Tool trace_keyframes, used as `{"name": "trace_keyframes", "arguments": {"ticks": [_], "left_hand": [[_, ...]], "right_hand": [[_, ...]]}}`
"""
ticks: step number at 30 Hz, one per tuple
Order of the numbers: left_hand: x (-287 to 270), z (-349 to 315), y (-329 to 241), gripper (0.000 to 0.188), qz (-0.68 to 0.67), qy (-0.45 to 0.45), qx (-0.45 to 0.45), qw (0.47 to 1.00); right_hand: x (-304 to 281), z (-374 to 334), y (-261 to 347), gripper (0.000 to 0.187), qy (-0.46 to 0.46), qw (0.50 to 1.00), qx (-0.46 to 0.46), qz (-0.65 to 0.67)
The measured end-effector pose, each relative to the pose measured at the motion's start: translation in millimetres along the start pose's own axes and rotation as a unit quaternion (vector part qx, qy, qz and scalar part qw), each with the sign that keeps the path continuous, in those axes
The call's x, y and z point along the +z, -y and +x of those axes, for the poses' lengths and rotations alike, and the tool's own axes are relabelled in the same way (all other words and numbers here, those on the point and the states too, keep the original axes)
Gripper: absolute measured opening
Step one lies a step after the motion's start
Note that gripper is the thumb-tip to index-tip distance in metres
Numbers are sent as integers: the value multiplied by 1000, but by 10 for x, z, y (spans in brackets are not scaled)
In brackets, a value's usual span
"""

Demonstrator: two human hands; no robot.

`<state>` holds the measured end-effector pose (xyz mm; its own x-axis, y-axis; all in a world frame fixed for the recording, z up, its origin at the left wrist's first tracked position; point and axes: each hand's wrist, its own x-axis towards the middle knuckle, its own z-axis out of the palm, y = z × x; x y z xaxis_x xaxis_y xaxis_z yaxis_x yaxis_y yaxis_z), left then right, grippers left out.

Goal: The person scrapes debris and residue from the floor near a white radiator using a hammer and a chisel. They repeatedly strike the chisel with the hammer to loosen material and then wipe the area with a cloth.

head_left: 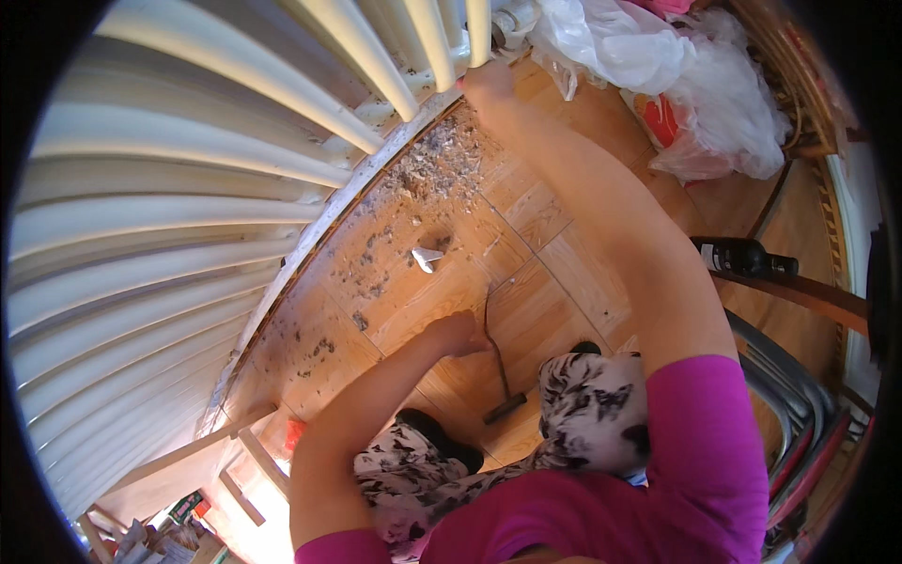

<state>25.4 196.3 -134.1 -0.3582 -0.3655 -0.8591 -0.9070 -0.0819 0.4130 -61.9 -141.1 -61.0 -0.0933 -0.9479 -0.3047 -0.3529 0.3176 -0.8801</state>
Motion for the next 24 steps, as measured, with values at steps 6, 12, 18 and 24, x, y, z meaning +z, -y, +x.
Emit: {"name": "trace_keyframes", "arguments": {"ticks": [6, 12, 18, 24], "left_hand": [[51, -1087, 891, 48, -30, -83, 10, 996], [906, -1290, 1523, 46, 27, -153, -81, 984], [1455, -971, 1398, 40, -13, -265, 6, 964], [1982, -540, 1057, 36, -68, -273, 131, 951]], "right_hand": [[-66, 350, -18, 18, -22, 992, 44, 115], [327, -138, -177, 20, 136, 980, 141, 41], [393, -852, 83, 26, 63, 992, 91, 64], [-121, 773, -621, 15, 64, 969, 66, 229]]}}
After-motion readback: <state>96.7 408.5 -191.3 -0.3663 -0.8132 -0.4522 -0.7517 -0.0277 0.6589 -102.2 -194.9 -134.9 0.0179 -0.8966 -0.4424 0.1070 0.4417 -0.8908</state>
